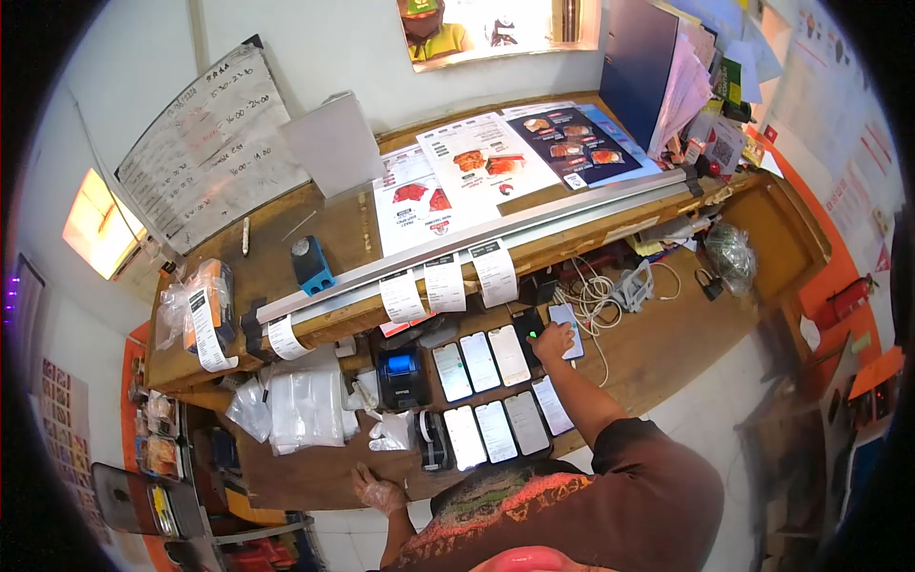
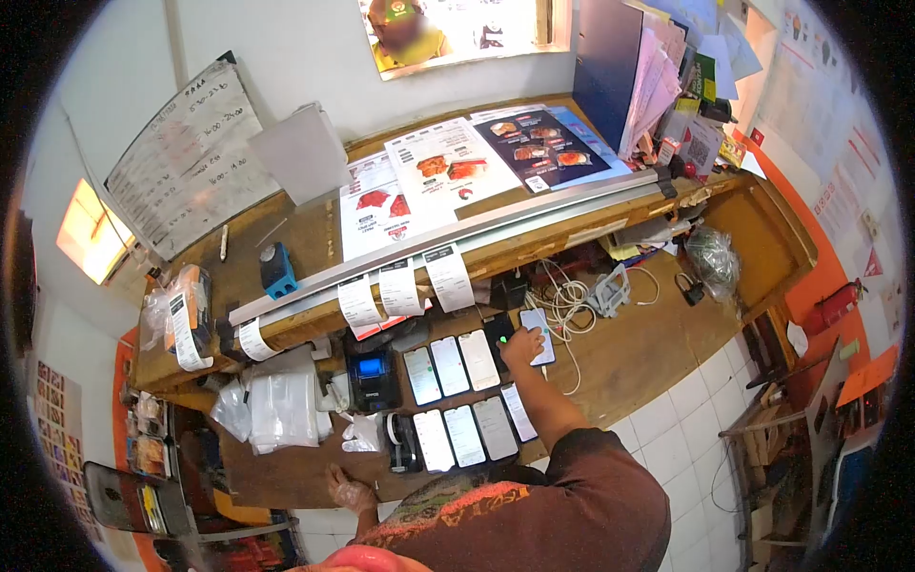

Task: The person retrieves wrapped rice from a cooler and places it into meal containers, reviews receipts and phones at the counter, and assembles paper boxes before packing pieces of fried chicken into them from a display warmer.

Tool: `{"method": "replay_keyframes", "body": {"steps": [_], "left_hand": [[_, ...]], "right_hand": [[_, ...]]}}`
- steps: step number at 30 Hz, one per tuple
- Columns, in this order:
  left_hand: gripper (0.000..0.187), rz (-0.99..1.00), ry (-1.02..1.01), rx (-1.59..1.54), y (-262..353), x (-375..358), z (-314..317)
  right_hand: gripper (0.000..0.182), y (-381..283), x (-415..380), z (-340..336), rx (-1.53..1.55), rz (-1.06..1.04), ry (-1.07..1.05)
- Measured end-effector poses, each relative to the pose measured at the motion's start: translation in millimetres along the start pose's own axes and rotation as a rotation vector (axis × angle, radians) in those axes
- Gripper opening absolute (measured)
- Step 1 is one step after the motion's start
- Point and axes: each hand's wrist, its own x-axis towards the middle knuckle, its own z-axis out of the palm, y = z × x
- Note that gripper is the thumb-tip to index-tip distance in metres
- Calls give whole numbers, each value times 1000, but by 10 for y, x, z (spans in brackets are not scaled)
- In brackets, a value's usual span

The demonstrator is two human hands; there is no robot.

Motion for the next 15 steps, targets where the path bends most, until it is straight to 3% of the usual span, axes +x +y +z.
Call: {"method": "replay_keyframes", "body": {"steps": [15], "left_hand": [[57,-15,11,60,-14,-2,57]], "right_hand": [[66,-13,56,31,-30,21,18]]}}
